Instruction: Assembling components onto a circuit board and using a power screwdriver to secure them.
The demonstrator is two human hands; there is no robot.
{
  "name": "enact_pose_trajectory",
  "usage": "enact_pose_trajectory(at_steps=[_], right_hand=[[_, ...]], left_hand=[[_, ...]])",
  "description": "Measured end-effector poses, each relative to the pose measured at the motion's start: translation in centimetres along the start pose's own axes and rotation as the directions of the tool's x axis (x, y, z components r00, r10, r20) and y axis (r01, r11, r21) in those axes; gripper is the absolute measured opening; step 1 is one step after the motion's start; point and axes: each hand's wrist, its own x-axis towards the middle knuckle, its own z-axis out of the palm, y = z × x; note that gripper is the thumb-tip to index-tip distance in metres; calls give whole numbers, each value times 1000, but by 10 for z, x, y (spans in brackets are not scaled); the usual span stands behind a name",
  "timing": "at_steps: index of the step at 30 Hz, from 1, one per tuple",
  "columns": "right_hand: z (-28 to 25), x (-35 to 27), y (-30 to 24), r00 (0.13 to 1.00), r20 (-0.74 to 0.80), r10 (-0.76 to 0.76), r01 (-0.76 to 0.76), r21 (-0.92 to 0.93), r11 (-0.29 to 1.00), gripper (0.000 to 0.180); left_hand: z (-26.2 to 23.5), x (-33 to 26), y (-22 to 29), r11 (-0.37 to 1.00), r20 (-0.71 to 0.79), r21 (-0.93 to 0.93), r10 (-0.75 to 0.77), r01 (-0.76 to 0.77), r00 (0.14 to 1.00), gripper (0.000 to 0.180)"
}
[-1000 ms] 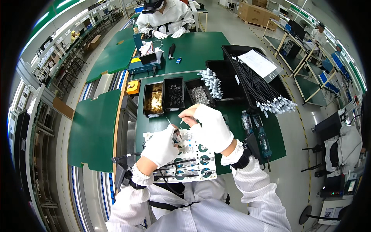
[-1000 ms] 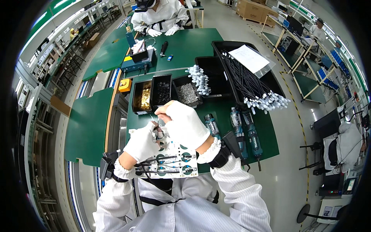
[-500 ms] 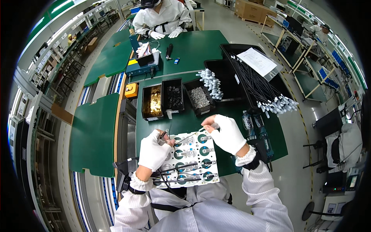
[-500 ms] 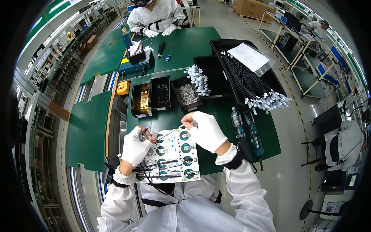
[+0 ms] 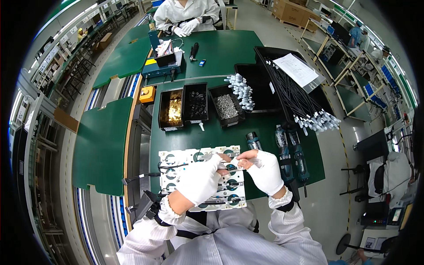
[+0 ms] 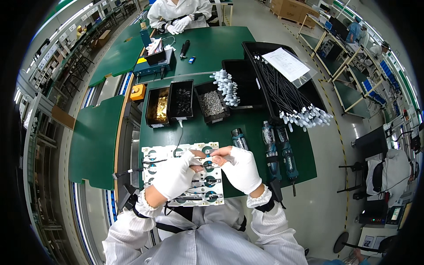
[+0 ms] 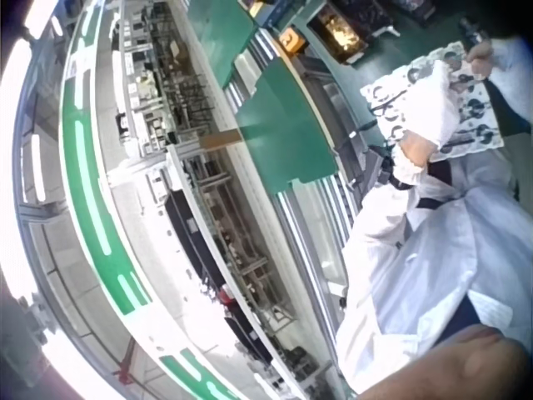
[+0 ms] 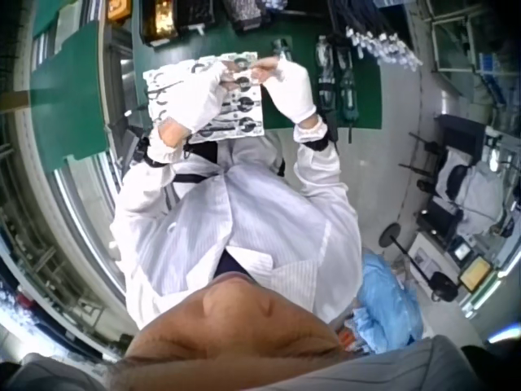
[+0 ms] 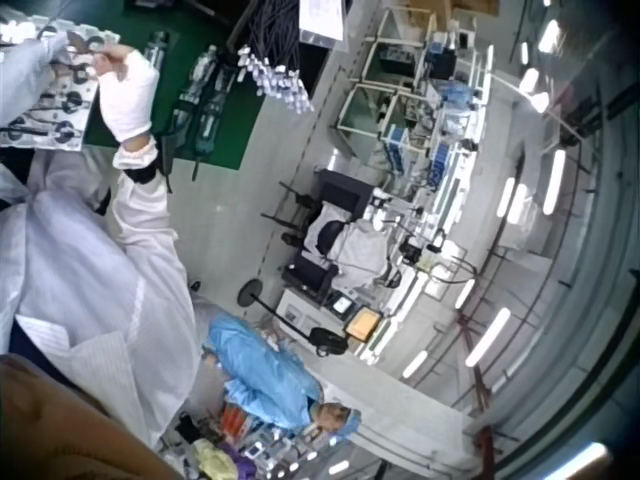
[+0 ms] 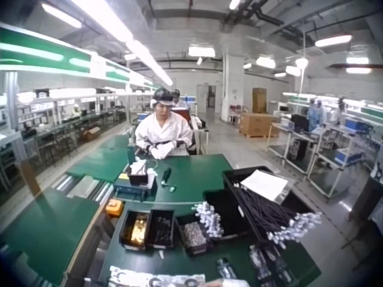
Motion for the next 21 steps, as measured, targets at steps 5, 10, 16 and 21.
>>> enact_pose_trajectory(at_steps=[5,10,16,21], right_hand=[[1,1,-7,982,-28,-188,173,-279,945,10],[-5,1,-7,979,10,-205,198,-305,932,11],[-8,2,-10,954,92,-285,299,-321,899,14],[-13,6,-18,947,172,-271,320,-452,832,12]], left_hand=[[7,0,-3,999,-71,35,-26,29,997,29],[3,1,2,999,-111,-13,31,-33,993,25],[8,-1,0,997,-189,-21,75,-81,979,22],[11,4,-3,993,-206,9,117,-118,972,15]])
